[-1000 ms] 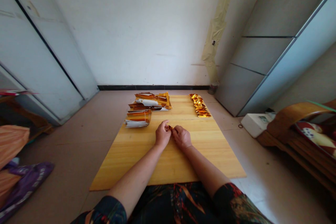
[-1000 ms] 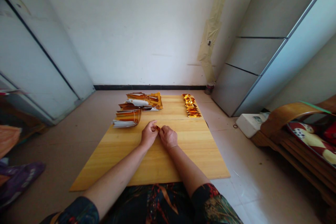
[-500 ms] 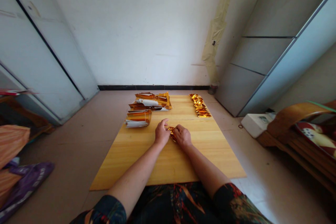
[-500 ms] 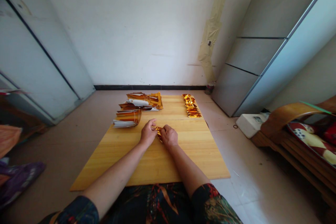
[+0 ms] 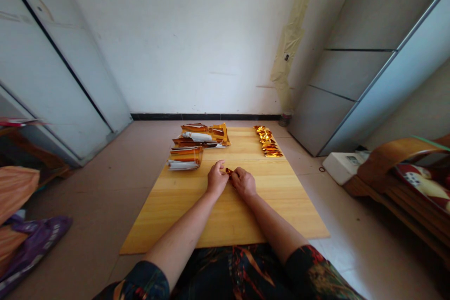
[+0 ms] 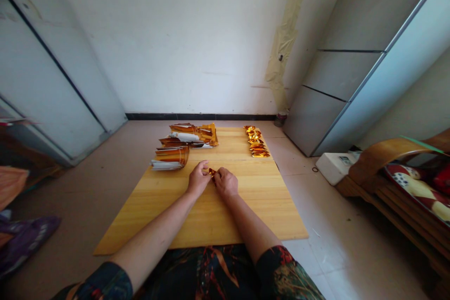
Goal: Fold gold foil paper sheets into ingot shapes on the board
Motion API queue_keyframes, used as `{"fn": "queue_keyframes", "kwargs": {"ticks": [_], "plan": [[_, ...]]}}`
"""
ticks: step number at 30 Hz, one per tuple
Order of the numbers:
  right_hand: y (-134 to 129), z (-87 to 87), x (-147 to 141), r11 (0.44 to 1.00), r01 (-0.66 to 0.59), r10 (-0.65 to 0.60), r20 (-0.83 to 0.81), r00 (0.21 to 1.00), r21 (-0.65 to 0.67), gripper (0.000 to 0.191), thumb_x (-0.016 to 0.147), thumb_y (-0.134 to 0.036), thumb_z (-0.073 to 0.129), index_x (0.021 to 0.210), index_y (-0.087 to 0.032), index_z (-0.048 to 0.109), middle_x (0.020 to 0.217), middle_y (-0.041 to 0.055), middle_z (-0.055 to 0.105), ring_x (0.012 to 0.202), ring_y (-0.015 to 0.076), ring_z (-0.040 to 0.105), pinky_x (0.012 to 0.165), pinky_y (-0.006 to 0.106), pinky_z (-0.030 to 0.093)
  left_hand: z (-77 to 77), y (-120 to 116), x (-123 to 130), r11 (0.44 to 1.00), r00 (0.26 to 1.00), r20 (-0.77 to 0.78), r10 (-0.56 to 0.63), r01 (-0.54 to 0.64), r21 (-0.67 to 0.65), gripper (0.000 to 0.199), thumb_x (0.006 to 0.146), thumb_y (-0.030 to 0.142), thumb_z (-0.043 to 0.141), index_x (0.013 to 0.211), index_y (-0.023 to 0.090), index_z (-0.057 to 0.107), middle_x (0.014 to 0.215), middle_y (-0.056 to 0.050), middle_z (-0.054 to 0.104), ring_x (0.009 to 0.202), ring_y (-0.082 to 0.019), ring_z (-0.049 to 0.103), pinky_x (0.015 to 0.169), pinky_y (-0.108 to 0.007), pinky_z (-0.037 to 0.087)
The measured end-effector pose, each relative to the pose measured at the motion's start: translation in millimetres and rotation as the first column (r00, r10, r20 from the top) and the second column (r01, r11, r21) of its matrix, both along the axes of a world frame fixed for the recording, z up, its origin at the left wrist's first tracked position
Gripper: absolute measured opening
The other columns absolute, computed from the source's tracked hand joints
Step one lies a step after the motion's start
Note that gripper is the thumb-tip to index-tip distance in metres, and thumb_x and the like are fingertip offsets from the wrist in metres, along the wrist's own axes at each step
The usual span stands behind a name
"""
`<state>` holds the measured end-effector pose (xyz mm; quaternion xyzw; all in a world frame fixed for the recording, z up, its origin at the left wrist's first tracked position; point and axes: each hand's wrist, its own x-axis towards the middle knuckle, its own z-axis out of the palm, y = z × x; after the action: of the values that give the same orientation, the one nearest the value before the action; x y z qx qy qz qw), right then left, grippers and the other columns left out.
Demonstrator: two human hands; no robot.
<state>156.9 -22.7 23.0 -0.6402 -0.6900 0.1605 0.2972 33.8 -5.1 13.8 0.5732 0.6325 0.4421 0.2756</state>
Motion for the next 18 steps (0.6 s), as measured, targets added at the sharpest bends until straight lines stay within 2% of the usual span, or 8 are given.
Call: {"fn": "queue_keyframes", "kwargs": {"ticks": [4, 8, 12, 14, 18], "plan": [[-0.3, -4.2, -0.1, 0.999, -0.007, 0.007, 0.012, 1.0, 0.049, 0.019, 0.086, -0.028, 0.045, 0.074, -0.022, 0.058, 0.074, 0.0005, 0.064, 0.064, 0.0119, 0.053, 0.057, 0.021, 0.03, 2.5, -3.8, 1.4, 1.0, 0.999, -0.034, -0.008, 0.008, -0.004, 0.048, 0.064, 0.009, 0.061, 0.111, 0.019, 0.058, 0.092, -0.003, 0.063, 0.07, -0.011, 0.057, 0.07, -0.022, 0.045], [1.3, -7.0, 0.5, 0.997, -0.001, 0.004, -0.038, 0.999, 0.073, 0.021, 0.086, -0.028, 0.043, 0.072, -0.021, 0.058, 0.073, 0.0014, 0.063, 0.066, 0.0125, 0.054, 0.059, 0.021, 0.032, 6.9, -8.8, 3.1, 0.998, 0.999, -0.043, -0.027, 0.025, -0.057, 0.043, 0.066, 0.019, 0.064, 0.108, 0.018, 0.058, 0.075, 0.001, 0.062, 0.067, -0.012, 0.058, 0.064, -0.021, 0.042], [6.1, -9.7, -0.3, 0.997, 0.01, 0.005, -0.186, 0.982, 0.081, 0.023, 0.086, -0.031, 0.043, 0.071, -0.021, 0.057, 0.068, 0.0004, 0.062, 0.063, 0.0124, 0.053, 0.058, 0.02, 0.034, 11.2, -14.3, 6.4, 0.99, 0.993, -0.087, -0.083, 0.072, -0.119, 0.009, 0.068, 0.022, 0.061, 0.075, 0.017, 0.061, 0.059, 0.003, 0.059, 0.06, -0.012, 0.056, 0.057, -0.02, 0.037], [8.2, -11.3, -0.9, 0.997, 0.009, 0.011, -0.263, 0.965, 0.076, 0.024, 0.085, -0.033, 0.043, 0.07, -0.021, 0.058, 0.065, -0.0007, 0.061, 0.06, 0.0121, 0.053, 0.057, 0.02, 0.036, 12.7, -16.1, 6.8, 0.979, 0.988, -0.079, -0.135, 0.12, -0.166, 0.014, 0.073, 0.024, 0.055, 0.06, 0.017, 0.056, 0.052, 0.003, 0.055, 0.054, -0.011, 0.055, 0.053, -0.02, 0.034], [7.5, -13.2, 2.2, 0.997, -0.056, 0.067, -0.309, 0.949, 0.044, 0.02, 0.081, -0.032, 0.05, 0.069, -0.02, 0.06, 0.061, -0.0021, 0.06, 0.059, 0.0117, 0.053, 0.056, 0.02, 0.037, 12.9, -16.3, 3.0, 0.97, 0.988, -0.029, -0.151, 0.143, -0.196, 0.022, 0.076, 0.024, 0.049, 0.055, 0.018, 0.051, 0.043, 0.004, 0.05, 0.046, -0.01, 0.052, 0.048, -0.019, 0.032]]}}
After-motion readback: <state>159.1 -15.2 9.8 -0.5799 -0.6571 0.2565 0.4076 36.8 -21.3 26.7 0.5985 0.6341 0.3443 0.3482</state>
